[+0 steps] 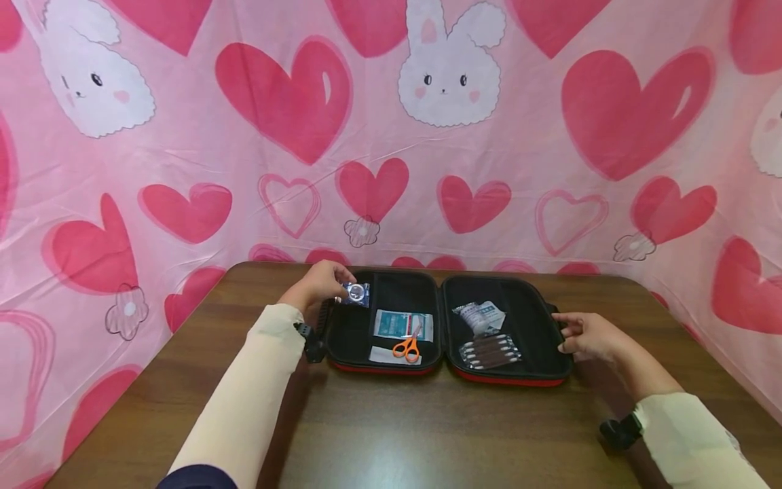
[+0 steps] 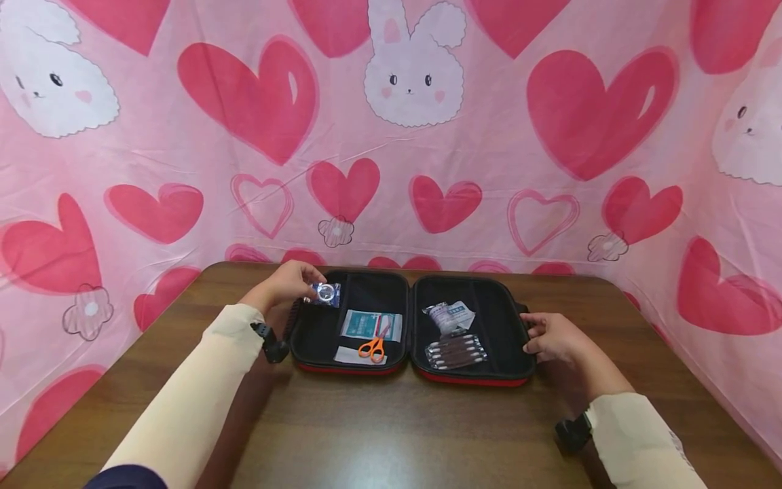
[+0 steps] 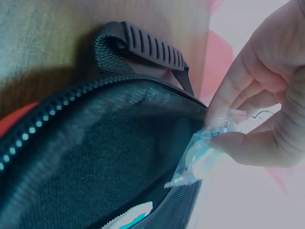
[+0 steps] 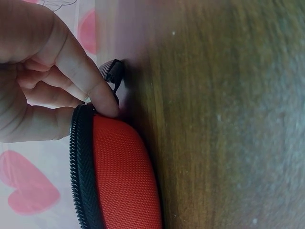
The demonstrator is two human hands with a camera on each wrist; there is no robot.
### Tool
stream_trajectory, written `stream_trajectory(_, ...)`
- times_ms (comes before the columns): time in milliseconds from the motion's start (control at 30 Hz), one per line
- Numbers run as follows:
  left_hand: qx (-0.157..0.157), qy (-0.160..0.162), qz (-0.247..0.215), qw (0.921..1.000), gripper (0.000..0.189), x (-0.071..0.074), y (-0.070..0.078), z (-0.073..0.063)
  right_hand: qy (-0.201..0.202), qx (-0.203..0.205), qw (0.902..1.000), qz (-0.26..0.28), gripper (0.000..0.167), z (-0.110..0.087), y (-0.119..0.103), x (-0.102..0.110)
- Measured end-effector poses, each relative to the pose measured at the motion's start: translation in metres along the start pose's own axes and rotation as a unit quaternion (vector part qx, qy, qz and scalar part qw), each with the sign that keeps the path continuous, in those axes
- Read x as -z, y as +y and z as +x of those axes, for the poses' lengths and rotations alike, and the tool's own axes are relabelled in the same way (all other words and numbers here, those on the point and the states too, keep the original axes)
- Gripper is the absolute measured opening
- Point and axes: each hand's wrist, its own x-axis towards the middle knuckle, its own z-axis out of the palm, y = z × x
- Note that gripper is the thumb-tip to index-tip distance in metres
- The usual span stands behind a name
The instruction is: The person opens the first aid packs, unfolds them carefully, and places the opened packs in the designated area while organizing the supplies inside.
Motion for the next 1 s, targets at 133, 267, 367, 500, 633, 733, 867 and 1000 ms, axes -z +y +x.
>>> stream_trajectory(133, 0.004, 0.003, -0.003, 1.0, 0.024, -0.002, -0.001, 0.003, -0.001, 0.004, 1.0, -0.001, 0.075, -0.001, 0.0, 0.001)
stream_trajectory(267, 0.003, -0.001, 0.002, 1.0, 0.025, -0.004, 0.0, 0.007, -0.003, 0.003, 1.0, -0.003, 0.075, -0.001, -0.001, 0.002)
stream_trajectory(367, 0.009, -0.001, 0.013, 0.9999, 0.026, -0.006, 0.001, 0.009, -0.007, 0.001, 1.0, -0.003, 0.075, -0.001, -0.002, 0.002)
stream_trajectory(500, 0.004, -0.002, 0.035, 0.9994, 0.027, -0.01, 0.001, 0.011, -0.009, 0.0, 0.9999, -0.006, 0.075, -0.001, -0.003, 0.0)
stream_trajectory(633, -0.013, -0.001, 0.075, 0.9971, 0.027, -0.015, 0.003, 0.014, -0.007, -0.003, 1.0, -0.006, 0.074, 0.0, -0.003, 0.0)
stream_trajectory(733, -0.021, -0.007, 0.107, 0.994, 0.024, -0.018, 0.004, 0.015, -0.006, -0.004, 0.9999, -0.008, 0.074, 0.0, -0.003, 0.001)
stream_trajectory(867, -0.02, -0.028, 0.153, 0.9876, 0.014, -0.02, 0.008, 0.017, -0.005, -0.003, 1.0, -0.006, 0.074, 0.001, -0.001, 0.001)
stream_trajectory(1000, -0.012, -0.036, 0.189, 0.9813, 0.013, -0.021, 0.011, 0.019, -0.003, -0.004, 1.0, -0.008, 0.075, 0.0, 0.0, 0.001)
